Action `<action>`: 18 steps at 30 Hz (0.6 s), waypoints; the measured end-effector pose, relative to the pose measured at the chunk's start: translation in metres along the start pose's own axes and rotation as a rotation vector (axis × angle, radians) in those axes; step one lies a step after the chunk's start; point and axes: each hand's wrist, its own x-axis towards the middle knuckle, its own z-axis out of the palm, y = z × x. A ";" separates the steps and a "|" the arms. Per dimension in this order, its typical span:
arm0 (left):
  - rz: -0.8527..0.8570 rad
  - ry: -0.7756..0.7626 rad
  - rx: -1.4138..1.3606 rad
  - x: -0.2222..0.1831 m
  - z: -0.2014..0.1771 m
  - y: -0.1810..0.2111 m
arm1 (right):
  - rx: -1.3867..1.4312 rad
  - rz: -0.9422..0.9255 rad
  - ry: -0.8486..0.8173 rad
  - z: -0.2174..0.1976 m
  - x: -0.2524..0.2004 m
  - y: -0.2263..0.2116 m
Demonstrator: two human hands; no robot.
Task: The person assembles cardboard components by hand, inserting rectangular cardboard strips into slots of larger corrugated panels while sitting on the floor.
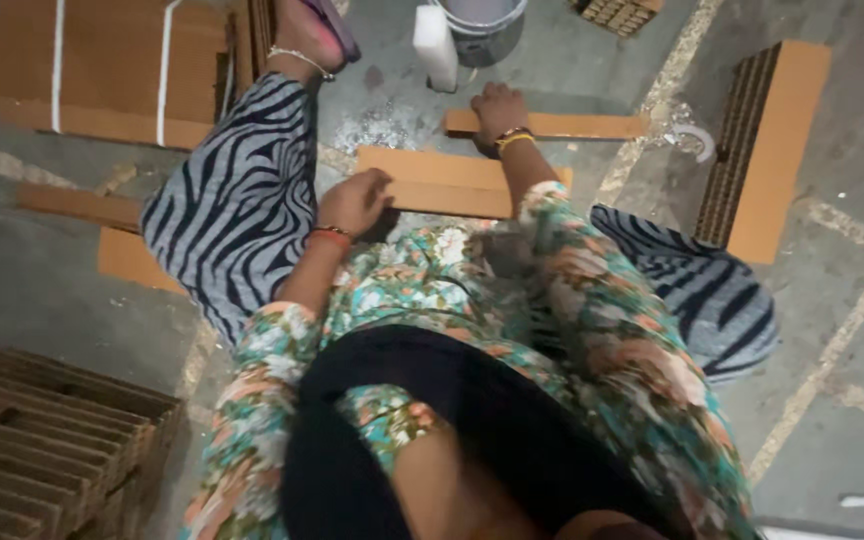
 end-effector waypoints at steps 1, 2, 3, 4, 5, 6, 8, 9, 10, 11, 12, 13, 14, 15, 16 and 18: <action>0.067 -0.004 0.006 0.006 0.007 0.000 | 0.040 -0.023 0.040 -0.010 -0.006 0.002; 0.094 0.012 -0.039 0.011 0.013 0.001 | 0.127 -0.042 0.016 -0.022 -0.010 0.005; 0.123 0.030 -0.087 0.016 0.019 0.002 | 0.221 -0.055 -0.013 -0.035 -0.013 0.010; 0.152 0.047 -0.136 0.021 0.024 0.003 | 0.337 -0.060 -0.066 -0.048 -0.015 0.015; 0.104 0.029 -0.161 0.027 0.026 0.004 | 0.416 -0.091 0.019 -0.063 -0.020 0.020; 0.056 0.010 -0.186 0.033 0.026 0.004 | 0.494 -0.121 0.106 -0.080 -0.026 0.024; -0.043 -0.003 -0.267 0.042 0.030 0.010 | 0.585 -0.118 0.167 -0.120 -0.037 0.020; -0.080 0.008 -0.318 0.052 0.031 0.014 | 0.595 -0.087 0.155 -0.150 -0.043 0.024; -0.117 0.019 -0.370 0.065 0.027 0.012 | 0.907 -0.104 0.150 -0.176 -0.052 0.021; -0.035 0.038 -0.334 0.070 0.027 0.012 | 1.224 -0.104 0.115 -0.197 -0.073 0.016; 0.048 0.058 -0.298 0.080 0.026 0.013 | 1.322 -0.198 0.223 -0.219 -0.082 0.015; 0.123 0.080 -0.262 0.081 0.023 0.013 | 1.421 -0.297 0.328 -0.236 -0.088 0.011; 0.189 0.125 -0.283 0.074 0.018 0.015 | 1.608 -0.354 0.302 -0.245 -0.096 0.001; 0.265 0.187 -0.304 0.075 0.011 0.021 | 1.782 -0.430 0.274 -0.254 -0.099 -0.004; 0.340 0.249 -0.325 0.078 0.002 0.027 | 1.954 -0.508 0.242 -0.258 -0.099 -0.008; 0.316 0.257 -0.115 0.077 -0.020 0.031 | 2.065 -0.565 0.298 -0.247 -0.093 -0.015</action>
